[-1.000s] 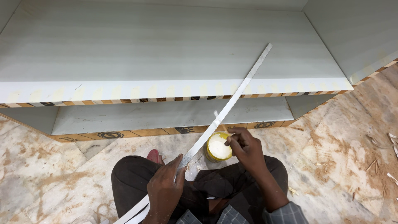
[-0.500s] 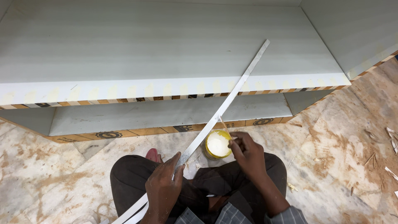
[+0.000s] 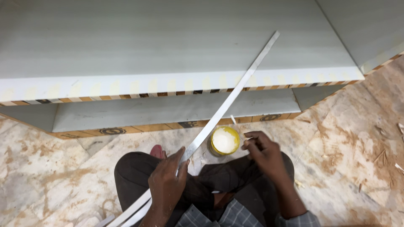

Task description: The person sits on the floor and applies a white adhesive from a small container onto a long white plastic trim strip using a small wooden stick. They repeatedly dip the stick into the container and spread the adhesive along the length of the strip.

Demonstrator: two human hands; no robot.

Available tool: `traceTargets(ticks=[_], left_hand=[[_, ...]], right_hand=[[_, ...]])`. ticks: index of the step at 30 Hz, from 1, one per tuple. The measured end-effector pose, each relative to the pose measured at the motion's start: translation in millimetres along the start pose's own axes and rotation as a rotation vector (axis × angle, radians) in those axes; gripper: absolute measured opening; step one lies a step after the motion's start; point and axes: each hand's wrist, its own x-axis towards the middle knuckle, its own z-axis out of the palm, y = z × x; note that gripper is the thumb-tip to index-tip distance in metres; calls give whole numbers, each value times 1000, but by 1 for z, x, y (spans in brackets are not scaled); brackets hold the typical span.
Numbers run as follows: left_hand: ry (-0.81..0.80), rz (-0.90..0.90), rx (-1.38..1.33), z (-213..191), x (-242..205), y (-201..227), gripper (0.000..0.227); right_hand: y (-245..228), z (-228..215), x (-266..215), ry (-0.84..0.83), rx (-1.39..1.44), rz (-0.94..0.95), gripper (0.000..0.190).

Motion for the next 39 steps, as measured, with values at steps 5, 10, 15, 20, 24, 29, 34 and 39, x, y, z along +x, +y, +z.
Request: traceTargets(ticks=[5, 10, 15, 20, 24, 29, 34, 39], left_hand=[[-10, 26, -19, 2, 12, 3, 37], [-2, 20, -51, 14, 30, 13, 37], [15, 60, -98, 36, 67, 26, 36], [-112, 24, -74, 54, 89, 31, 53], [-115, 43, -76, 50, 85, 27, 67], [-58, 94, -79, 43, 76, 22, 73], [-141, 39, -30, 35, 67, 14, 66], [-195, -22, 32, 34, 56, 6, 60]], right_hand=[[31, -21, 21, -22, -736, -3, 23], [54, -5, 37, -43, -655, 56, 26], [69, 11, 48, -76, -642, 66, 27], [97, 8, 64, -187, -807, 75, 23], [127, 15, 85, -313, -939, 33, 18], [160, 53, 107, -358, -1147, -253, 15], [178, 98, 121, -451, -1289, -393, 9], [188, 133, 130, -563, -1372, -432, 10]])
